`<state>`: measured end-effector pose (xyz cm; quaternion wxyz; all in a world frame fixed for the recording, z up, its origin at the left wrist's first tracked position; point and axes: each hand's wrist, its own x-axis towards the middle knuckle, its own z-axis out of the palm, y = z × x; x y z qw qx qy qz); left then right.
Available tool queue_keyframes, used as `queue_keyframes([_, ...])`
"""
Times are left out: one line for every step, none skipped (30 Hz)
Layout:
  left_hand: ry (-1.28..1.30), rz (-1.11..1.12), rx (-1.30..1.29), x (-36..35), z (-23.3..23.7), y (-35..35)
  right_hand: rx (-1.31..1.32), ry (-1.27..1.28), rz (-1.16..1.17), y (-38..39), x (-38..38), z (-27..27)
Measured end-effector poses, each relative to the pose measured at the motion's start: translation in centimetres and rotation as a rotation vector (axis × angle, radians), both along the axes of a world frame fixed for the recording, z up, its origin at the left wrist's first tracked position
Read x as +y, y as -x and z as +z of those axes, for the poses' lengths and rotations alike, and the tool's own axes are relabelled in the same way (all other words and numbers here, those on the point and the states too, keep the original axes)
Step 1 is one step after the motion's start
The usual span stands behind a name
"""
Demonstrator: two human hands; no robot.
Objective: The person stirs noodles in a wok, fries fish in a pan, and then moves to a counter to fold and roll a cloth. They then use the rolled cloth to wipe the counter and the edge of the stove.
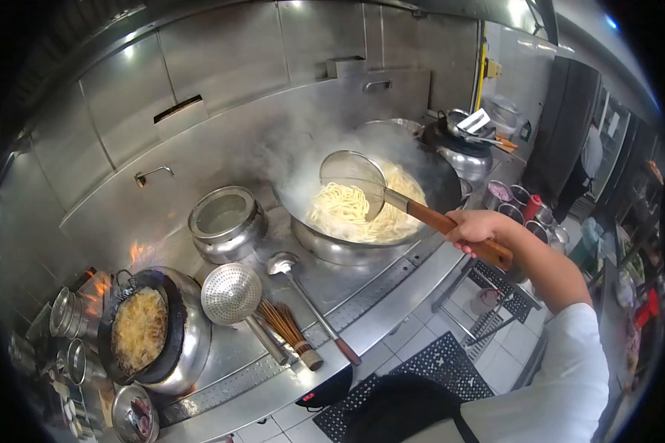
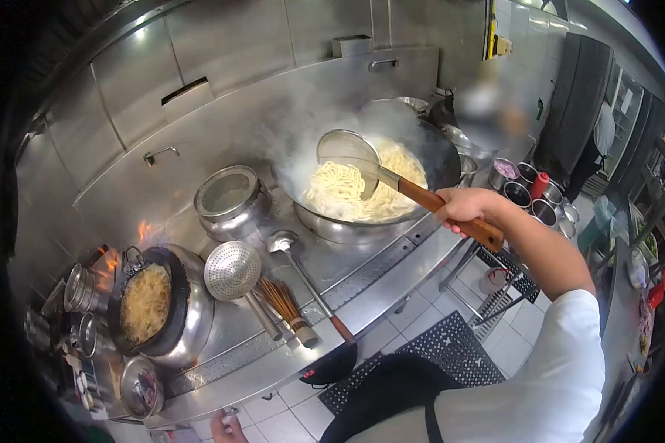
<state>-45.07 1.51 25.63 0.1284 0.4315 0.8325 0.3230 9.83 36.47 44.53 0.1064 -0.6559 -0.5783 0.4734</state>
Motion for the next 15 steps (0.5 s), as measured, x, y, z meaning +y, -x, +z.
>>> queue_keyframes([-0.032,-0.018,-0.012,1.9,1.6,-0.8,-0.048,-0.030,0.031,0.3,-1.2,0.7])
queue_keyframes([-0.082,-0.085,0.005,3.8,2.6,-1.5,-0.157,-0.048,0.056,0.7,-2.6,1.7])
queue_keyframes([-0.131,-0.156,0.023,5.5,3.7,-2.2,-0.188,-0.055,0.086,0.5,-3.7,2.1])
queue_keyframes([-0.145,-0.212,0.003,7.2,5.1,-3.3,-0.223,-0.063,0.115,0.0,-4.7,2.3])
queue_keyframes([-0.159,-0.265,-0.021,8.8,6.5,-4.7,-0.262,-0.070,0.145,-0.5,-5.7,2.9])
queue_keyframes([-0.169,-0.317,-0.047,10.4,7.8,-6.3,-0.339,-0.081,0.142,-0.9,-6.8,4.1])
queue_keyframes([-0.238,-0.408,0.037,12.2,9.2,-7.9,-0.361,-0.074,0.130,-1.6,-7.8,5.2])
queue_keyframes([-0.308,-0.495,0.122,14.1,10.6,-9.7,-0.384,-0.070,0.122,-2.4,-8.4,6.3])
queue_keyframes([-0.375,-0.581,0.210,16.1,12.0,-11.4,-0.403,-0.064,0.115,-3.3,-8.3,6.4])
queue_keyframes([-0.381,-0.645,0.178,18.3,13.2,-13.0,-0.499,-0.245,0.159,-5.3,-8.0,5.3])
queue_keyframes([-0.383,-0.706,0.147,20.6,14.3,-14.7,-0.589,-0.428,0.203,-8.1,-7.8,3.8])
queue_keyframes([-0.392,-0.742,0.149,23.3,15.4,-16.9,-0.672,-0.611,0.248,-10.1,-7.2,2.6])
queue_keyframes([-0.403,-0.777,0.151,26.3,16.4,-19.1,-0.634,-0.530,0.146,-10.7,-6.8,3.0])
queue_keyframes([-0.397,-0.822,0.191,29.7,16.8,-21.1,-0.600,-0.453,0.047,-10.9,-6.6,4.7])
queue_keyframes([-0.391,-0.865,0.233,33.4,16.8,-23.0,-0.563,-0.377,-0.049,-11.7,-5.8,5.6])
